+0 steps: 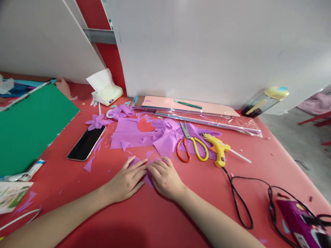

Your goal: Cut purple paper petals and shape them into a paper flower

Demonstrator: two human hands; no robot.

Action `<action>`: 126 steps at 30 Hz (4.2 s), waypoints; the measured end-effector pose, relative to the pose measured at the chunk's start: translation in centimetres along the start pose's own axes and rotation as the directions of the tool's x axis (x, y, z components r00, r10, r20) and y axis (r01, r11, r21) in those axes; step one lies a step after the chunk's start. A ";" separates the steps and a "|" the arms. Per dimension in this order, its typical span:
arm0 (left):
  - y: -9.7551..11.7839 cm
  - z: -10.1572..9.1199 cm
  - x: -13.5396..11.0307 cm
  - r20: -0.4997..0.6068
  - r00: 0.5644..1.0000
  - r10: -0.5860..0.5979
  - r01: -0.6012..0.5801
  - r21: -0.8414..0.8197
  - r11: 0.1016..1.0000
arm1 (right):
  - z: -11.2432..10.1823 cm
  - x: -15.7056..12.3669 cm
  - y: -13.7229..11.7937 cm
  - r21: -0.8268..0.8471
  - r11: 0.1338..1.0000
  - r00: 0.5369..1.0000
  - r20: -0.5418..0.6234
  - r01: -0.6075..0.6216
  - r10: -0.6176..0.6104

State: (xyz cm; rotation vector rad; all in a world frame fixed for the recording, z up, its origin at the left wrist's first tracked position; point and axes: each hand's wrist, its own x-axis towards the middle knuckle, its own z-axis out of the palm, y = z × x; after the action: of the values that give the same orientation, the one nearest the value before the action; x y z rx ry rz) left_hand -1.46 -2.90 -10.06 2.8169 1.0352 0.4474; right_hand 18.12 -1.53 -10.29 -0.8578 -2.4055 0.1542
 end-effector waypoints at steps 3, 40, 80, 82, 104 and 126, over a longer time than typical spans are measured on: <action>0.1 -0.1 0.1 -0.037 0.999 -0.003 0.003 -0.006 1.000 | 0.3 -0.1 0.2 0.010 0.999 0.999 0.027 -0.039 0.039; 0.0 -0.1 1.9 -0.310 0.902 -0.301 0.240 -0.221 0.945 | -0.3 1.9 1.0 0.399 0.887 0.957 -0.069 -0.231 0.281; 0.2 -0.5 2.1 -0.390 0.920 -0.047 0.128 0.183 0.975 | -0.1 1.4 -0.1 0.194 0.977 0.995 -0.037 -0.088 0.097; 0.2 -0.6 2.2 -0.360 0.909 -0.209 0.226 0.003 0.974 | 0.0 1.1 -0.4 0.055 0.997 0.994 -0.098 -0.046 0.051; -3.4 -0.9 1.7 -0.307 0.873 -0.379 0.460 0.257 0.850 | 0.2 0.8 1.0 0.202 0.954 0.953 -0.166 -0.220 0.255; -0.7 -0.7 1.7 -0.327 0.926 -0.188 0.240 0.126 0.963 | 0.0 1.1 0.8 0.255 0.927 0.949 -0.082 -0.276 0.305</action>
State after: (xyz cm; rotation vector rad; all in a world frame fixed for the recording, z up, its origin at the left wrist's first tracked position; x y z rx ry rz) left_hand -0.85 -1.27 -9.17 2.7819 1.4882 0.8394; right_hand 17.86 -0.22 -10.03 -1.0709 -2.0833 0.4853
